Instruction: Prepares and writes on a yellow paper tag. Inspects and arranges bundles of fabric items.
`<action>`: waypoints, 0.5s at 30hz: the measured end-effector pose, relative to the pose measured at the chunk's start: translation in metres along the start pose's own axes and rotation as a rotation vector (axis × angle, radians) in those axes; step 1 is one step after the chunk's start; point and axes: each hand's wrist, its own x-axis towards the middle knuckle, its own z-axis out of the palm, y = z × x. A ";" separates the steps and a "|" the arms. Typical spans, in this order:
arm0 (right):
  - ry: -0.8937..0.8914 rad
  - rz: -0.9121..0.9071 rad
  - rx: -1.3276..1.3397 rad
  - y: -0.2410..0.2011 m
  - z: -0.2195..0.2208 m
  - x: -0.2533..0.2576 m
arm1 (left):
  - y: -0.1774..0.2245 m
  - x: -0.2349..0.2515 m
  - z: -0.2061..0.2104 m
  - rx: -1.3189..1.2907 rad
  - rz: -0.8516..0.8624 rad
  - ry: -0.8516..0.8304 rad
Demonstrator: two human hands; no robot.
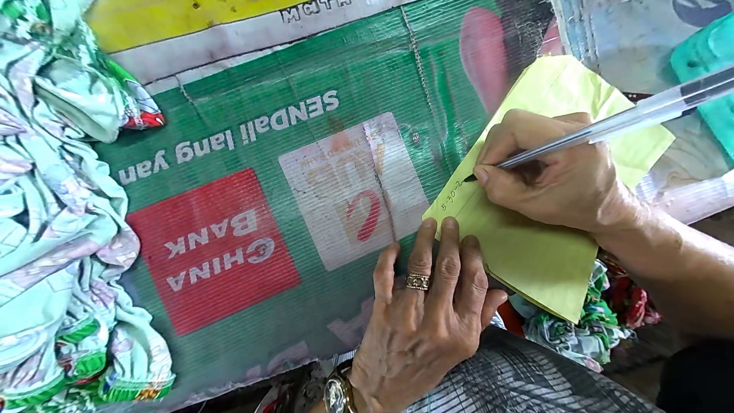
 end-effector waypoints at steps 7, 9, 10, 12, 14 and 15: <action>0.038 0.021 -0.020 0.000 0.002 0.000 | 0.000 0.000 0.000 -0.003 -0.003 -0.004; 0.024 0.018 -0.011 0.000 0.001 0.000 | 0.000 0.000 0.000 -0.009 -0.001 -0.001; 0.017 0.021 -0.006 0.000 0.001 0.000 | 0.000 0.000 0.000 -0.007 0.000 -0.001; 0.016 0.023 -0.013 0.000 0.000 0.000 | 0.000 0.000 -0.001 -0.005 -0.002 -0.002; 0.029 0.033 -0.027 0.000 0.000 0.000 | 0.000 0.000 0.000 -0.006 -0.001 0.000; 0.032 0.036 -0.031 0.000 0.000 0.000 | 0.000 -0.001 0.000 -0.007 -0.001 0.001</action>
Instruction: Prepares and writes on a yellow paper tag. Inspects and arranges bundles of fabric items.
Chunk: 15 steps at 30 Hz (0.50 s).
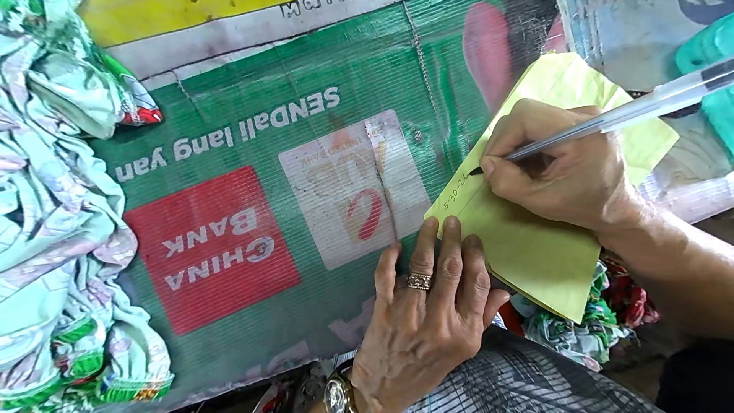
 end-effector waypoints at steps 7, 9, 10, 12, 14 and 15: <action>-0.005 0.014 0.053 0.000 -0.001 0.001 | 0.000 0.000 -0.001 0.006 -0.001 0.002; 0.026 0.057 0.140 0.000 -0.005 0.002 | 0.000 0.000 0.000 0.005 0.002 0.000; 0.052 0.094 0.204 0.001 -0.007 0.003 | 0.000 0.000 0.000 0.004 0.006 -0.001; 0.098 0.197 0.378 0.003 -0.011 0.007 | 0.000 0.000 0.000 0.006 0.011 0.005; 0.078 0.286 0.510 0.003 -0.018 0.010 | 0.000 0.001 0.000 0.008 0.015 0.016; 0.044 0.313 0.501 0.001 -0.021 0.011 | 0.000 0.001 0.000 0.013 0.019 0.019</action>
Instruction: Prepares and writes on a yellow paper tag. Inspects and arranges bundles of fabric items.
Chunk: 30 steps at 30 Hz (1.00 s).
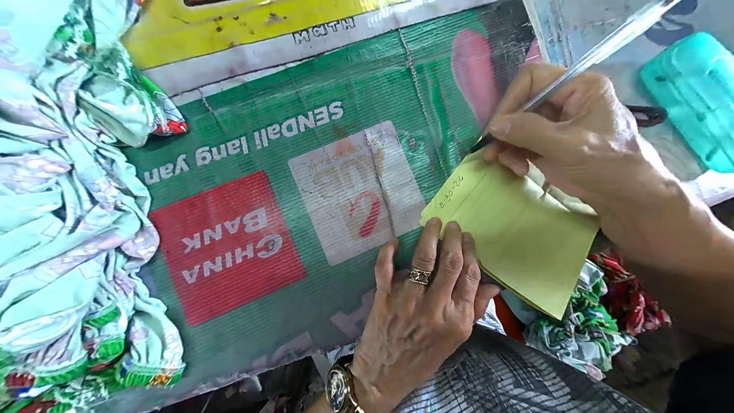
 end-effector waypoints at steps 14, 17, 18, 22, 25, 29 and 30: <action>-0.109 -0.286 -0.336 0.006 0.025 -0.035 | 0.003 -0.001 0.003 0.017 0.004 0.040; -0.139 -0.350 -0.326 0.010 0.027 -0.036 | 0.003 -0.003 0.003 0.014 0.009 0.065; -0.146 -0.348 -0.330 0.010 0.028 -0.037 | 0.003 -0.003 0.003 0.019 0.010 0.065; -0.152 -0.347 -0.327 0.010 0.028 -0.036 | 0.003 -0.003 0.003 0.004 0.010 0.069; -0.167 -0.364 -0.312 0.011 0.028 -0.036 | 0.002 -0.003 0.002 0.012 0.014 0.053; -0.170 -0.356 -0.353 0.011 0.029 -0.036 | 0.002 -0.003 0.002 0.010 0.010 0.037; -0.174 -0.356 -0.360 0.012 0.029 -0.036 | 0.002 -0.003 0.002 0.008 0.007 0.034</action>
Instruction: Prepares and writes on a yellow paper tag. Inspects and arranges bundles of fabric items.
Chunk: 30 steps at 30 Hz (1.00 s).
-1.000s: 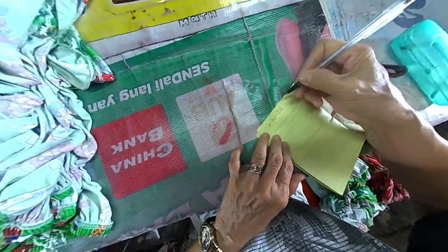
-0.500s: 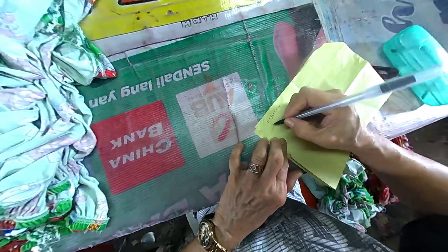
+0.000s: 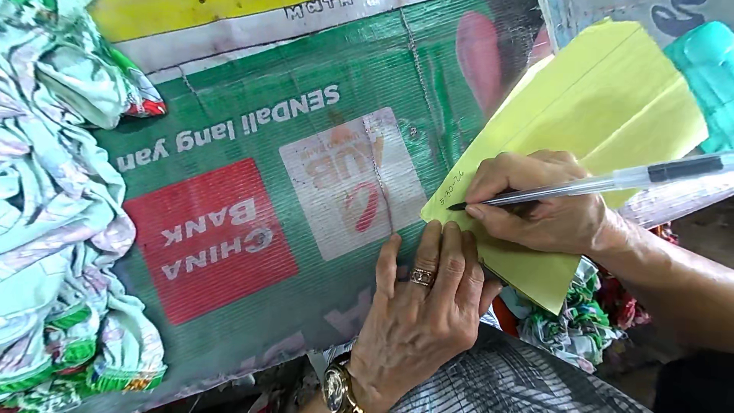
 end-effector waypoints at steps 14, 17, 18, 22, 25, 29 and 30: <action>-0.002 0.003 -0.024 0.000 -0.001 0.001 | 0.000 0.000 -0.001 -0.012 -0.004 -0.008; -0.007 0.002 -0.027 -0.001 -0.001 0.001 | -0.001 0.000 0.000 -0.010 -0.005 -0.004; -0.009 0.001 -0.024 -0.001 -0.001 0.001 | -0.001 0.001 0.000 -0.012 -0.005 -0.004; 0.008 0.004 -0.017 0.000 -0.001 0.001 | -0.001 0.001 -0.001 -0.016 -0.007 -0.006; 0.012 -0.008 -0.016 0.000 0.001 -0.001 | -0.001 0.000 0.000 -0.015 -0.005 -0.008; 0.006 -0.033 -0.009 0.000 0.000 -0.001 | -0.001 0.001 -0.001 -0.016 -0.006 -0.007; 0.017 -0.029 -0.007 0.000 0.000 -0.001 | -0.001 0.001 -0.001 -0.015 -0.007 -0.008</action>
